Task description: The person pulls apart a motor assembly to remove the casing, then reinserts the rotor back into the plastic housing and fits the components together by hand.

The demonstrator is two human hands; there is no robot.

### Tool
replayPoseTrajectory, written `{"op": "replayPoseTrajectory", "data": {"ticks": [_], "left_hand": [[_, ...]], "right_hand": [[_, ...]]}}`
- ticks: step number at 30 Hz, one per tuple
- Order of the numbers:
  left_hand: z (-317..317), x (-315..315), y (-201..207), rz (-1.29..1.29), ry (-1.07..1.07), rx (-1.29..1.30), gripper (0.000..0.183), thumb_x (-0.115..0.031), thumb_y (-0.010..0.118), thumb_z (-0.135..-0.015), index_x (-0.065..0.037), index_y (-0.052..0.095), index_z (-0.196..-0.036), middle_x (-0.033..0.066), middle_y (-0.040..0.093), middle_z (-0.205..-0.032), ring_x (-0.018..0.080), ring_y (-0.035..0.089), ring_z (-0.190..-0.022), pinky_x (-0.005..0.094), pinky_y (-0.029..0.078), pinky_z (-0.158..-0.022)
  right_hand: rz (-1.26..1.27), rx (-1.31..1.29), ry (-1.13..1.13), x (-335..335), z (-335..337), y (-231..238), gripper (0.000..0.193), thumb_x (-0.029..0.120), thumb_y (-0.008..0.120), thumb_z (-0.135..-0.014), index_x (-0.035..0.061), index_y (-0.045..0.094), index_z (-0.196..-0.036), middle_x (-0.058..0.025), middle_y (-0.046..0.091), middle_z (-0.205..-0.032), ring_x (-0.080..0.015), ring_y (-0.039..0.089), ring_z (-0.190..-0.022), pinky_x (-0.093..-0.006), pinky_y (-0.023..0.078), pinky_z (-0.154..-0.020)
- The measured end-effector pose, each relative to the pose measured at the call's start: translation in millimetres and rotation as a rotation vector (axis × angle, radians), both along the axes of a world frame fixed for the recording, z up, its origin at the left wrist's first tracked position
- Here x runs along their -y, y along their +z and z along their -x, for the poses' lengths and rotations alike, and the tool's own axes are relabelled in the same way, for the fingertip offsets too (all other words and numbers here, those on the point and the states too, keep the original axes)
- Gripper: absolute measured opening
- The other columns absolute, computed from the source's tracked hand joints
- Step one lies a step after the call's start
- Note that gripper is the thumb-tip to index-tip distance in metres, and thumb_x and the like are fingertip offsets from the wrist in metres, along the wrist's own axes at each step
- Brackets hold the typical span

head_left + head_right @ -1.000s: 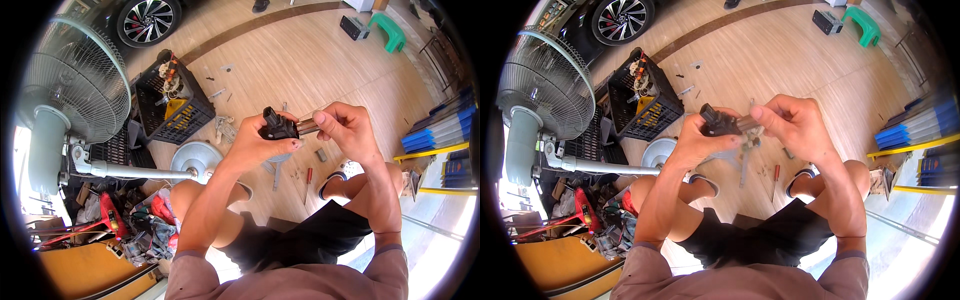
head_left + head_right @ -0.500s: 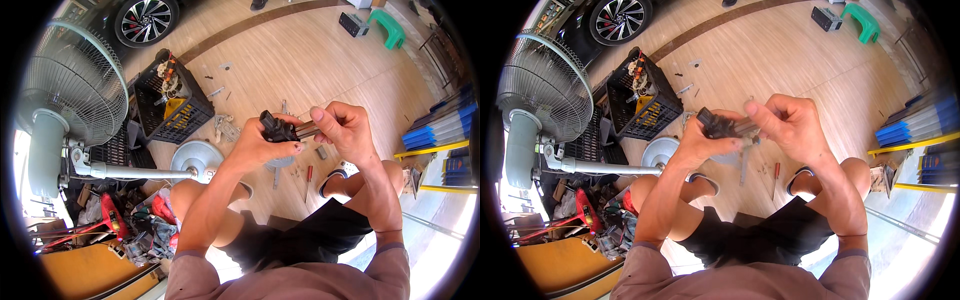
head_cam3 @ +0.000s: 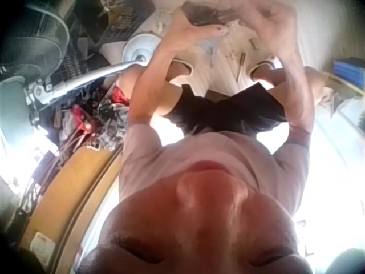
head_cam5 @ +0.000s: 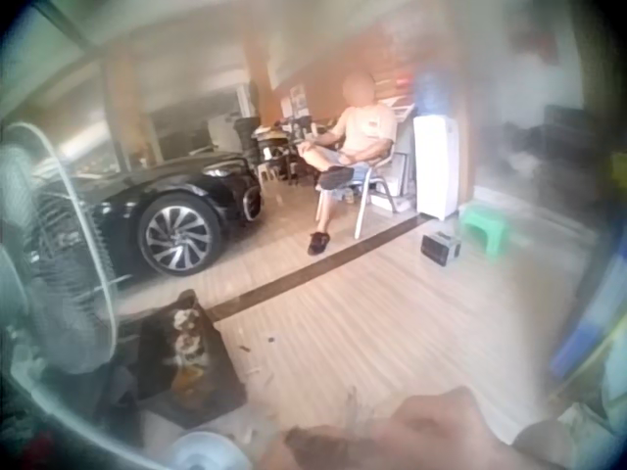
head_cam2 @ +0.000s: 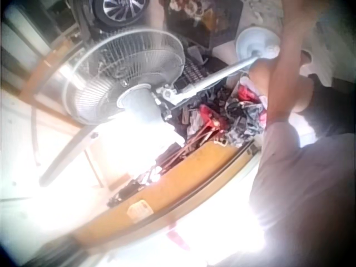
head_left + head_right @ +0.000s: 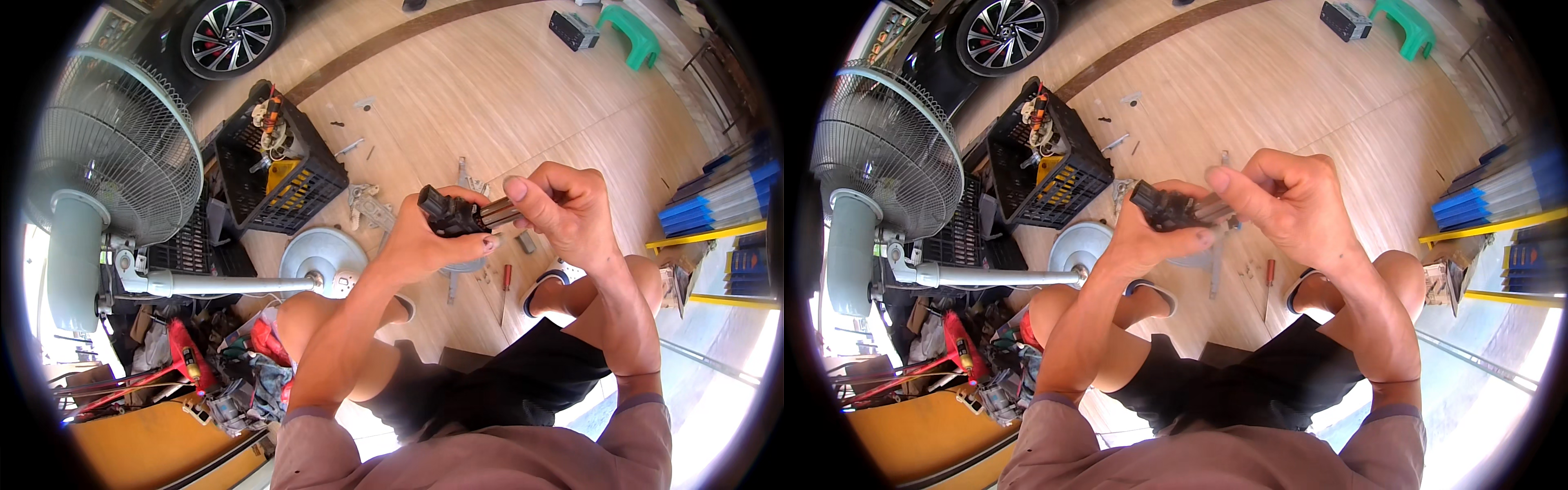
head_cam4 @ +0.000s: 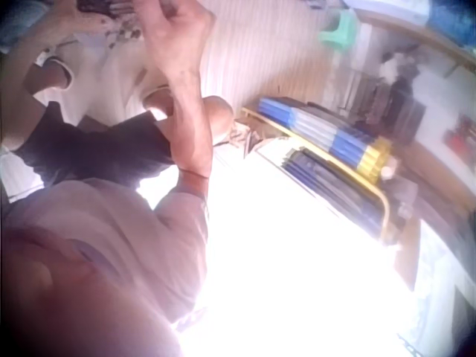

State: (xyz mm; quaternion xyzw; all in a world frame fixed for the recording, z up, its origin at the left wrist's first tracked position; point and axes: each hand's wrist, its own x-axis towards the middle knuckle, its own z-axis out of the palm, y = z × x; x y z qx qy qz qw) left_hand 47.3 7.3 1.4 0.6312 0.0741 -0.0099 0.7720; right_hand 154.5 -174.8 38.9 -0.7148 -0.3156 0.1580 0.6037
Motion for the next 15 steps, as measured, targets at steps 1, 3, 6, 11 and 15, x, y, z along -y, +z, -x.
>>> {"op": "replayPoseTrajectory", "data": {"ticks": [1, 3, 6, 11, 15], "left_hand": [[-0.2, 1.3, 3.6, 0.012, 0.001, -0.01, 0.042, -0.005, 0.083, -0.073, 0.005, 0.065, -0.109, 0.0068, 0.07, -0.088, 0.0093, 0.066, -0.077, 0.0241, 0.054, -0.068], [-0.6, 2.2, 6.1, 0.026, 0.0, -0.02, 0.042, -0.005, 0.083, -0.073, 0.005, 0.064, -0.11, 0.0071, 0.07, -0.088, 0.01, 0.066, -0.077, 0.0244, 0.054, -0.068], [-0.3, 2.1, 5.8, 0.024, -0.002, -0.027, 0.043, -0.005, 0.082, -0.073, 0.005, 0.064, -0.111, 0.0075, 0.07, -0.087, 0.0104, 0.067, -0.078, 0.025, 0.054, -0.069], [-1.3, 2.5, 4.5, 0.045, -0.021, -0.004, 0.043, -0.003, 0.081, -0.073, 0.005, 0.063, -0.111, 0.0064, 0.069, -0.087, 0.0099, 0.067, -0.078, 0.0251, 0.054, -0.071], [-1.6, 1.0, 2.9, 0.037, -0.031, 0.003, 0.043, -0.004, 0.081, -0.073, 0.004, 0.064, -0.112, 0.0054, 0.069, -0.088, 0.0094, 0.066, -0.078, 0.0251, 0.053, -0.071]], "right_hand": [[0.0, 0.0, -0.002, 0.5, -0.5, -0.2, 0.036, 0.024, 0.073, -0.092, 0.0027, 0.063, -0.065, 0.0007, 0.057, -0.054, -0.003, 0.047, -0.05, -0.0227, 0.035, -0.045], [0.001, 0.0, 0.0, 1.2, -1.3, -0.5, 0.036, 0.024, 0.073, -0.091, 0.0027, 0.063, -0.064, 0.001, 0.057, -0.054, -0.0028, 0.046, -0.051, -0.0224, 0.035, -0.045], [-0.005, -0.013, -0.008, 1.3, -1.4, -0.4, 0.036, 0.025, 0.073, -0.091, 0.0029, 0.064, -0.065, 0.0012, 0.057, -0.054, -0.003, 0.046, -0.051, -0.0225, 0.035, -0.045], [-0.005, -0.039, -0.015, 2.6, -2.6, 0.8, 0.037, 0.026, 0.073, -0.091, 0.0029, 0.064, -0.065, 0.001, 0.058, -0.054, -0.0033, 0.046, -0.051, -0.0227, 0.035, -0.046], [0.011, -0.059, -0.019, 2.5, -2.6, 1.1, 0.038, 0.027, 0.073, -0.091, 0.0028, 0.064, -0.064, 0.0008, 0.058, -0.054, -0.0033, 0.046, -0.052, -0.0226, 0.035, -0.046]]}}
